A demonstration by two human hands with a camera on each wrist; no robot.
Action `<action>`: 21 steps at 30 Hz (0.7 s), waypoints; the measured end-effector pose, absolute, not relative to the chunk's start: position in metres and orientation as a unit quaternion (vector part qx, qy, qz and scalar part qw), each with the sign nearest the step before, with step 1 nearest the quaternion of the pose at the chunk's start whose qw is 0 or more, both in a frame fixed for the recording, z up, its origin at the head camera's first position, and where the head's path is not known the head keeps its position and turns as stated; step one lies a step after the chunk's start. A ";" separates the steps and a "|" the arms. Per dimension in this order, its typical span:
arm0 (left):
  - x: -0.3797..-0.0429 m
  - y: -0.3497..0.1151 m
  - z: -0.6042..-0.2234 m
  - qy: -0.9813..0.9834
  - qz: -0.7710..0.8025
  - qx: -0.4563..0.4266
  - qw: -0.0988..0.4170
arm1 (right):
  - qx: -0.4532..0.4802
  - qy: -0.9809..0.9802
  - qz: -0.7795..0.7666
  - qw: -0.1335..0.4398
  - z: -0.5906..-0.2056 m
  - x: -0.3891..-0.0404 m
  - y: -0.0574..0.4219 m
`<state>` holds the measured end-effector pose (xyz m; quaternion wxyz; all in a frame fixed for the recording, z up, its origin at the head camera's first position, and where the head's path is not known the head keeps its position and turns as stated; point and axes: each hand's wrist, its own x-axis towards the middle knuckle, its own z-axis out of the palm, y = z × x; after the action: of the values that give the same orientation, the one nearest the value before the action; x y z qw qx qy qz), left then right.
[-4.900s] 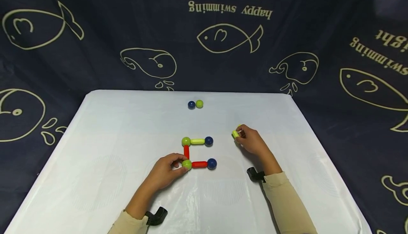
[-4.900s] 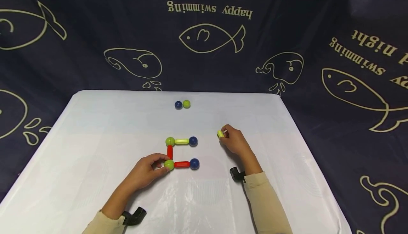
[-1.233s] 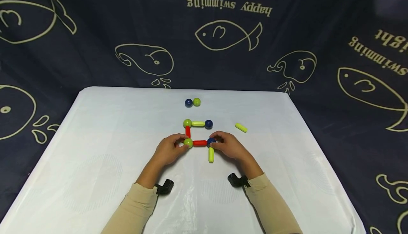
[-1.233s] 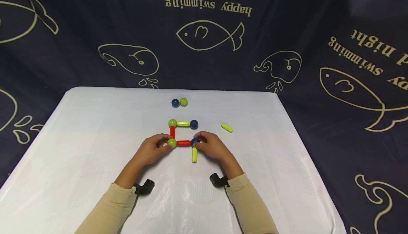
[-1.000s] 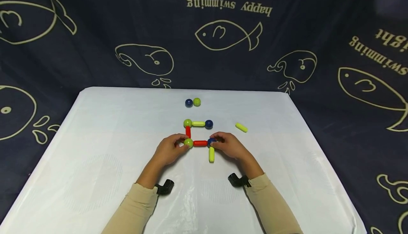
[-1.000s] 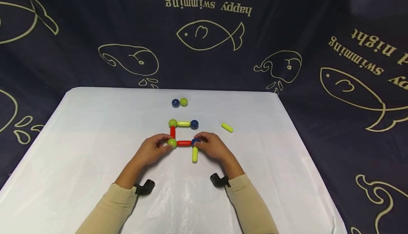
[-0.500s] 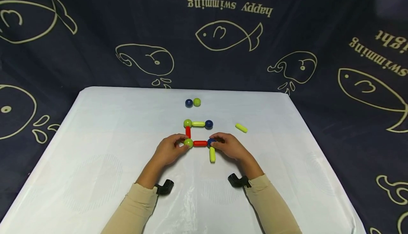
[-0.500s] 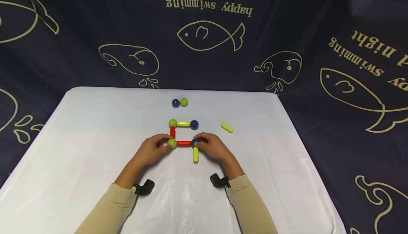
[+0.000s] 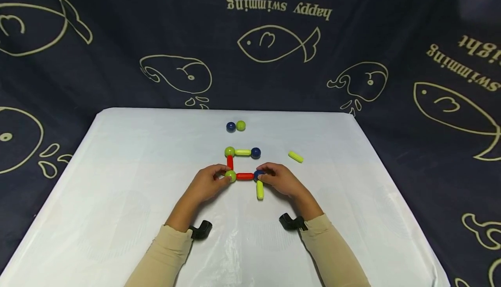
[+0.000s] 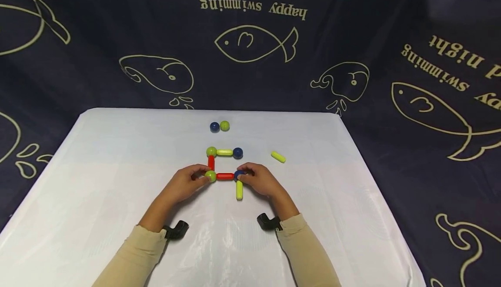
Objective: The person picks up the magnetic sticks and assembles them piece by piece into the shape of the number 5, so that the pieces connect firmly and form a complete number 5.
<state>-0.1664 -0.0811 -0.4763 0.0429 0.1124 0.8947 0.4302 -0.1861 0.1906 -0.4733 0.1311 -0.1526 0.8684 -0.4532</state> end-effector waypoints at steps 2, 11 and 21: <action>-0.168 -0.083 -0.471 0.895 0.427 0.111 0.060 | -0.153 0.868 -0.455 0.131 -0.474 -0.186 0.190; -0.198 -0.091 -0.446 0.918 0.370 0.124 0.067 | -0.148 0.863 -0.466 0.128 -0.478 -0.185 0.190; -0.256 -0.092 -0.431 0.938 0.303 0.163 0.046 | -0.136 0.870 -0.458 0.127 -0.476 -0.185 0.190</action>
<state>-0.2558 -0.0919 -0.4310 0.0463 0.1634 0.9379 0.3026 -0.1847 0.1899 -0.4762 0.1266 -0.1358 0.8695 -0.4576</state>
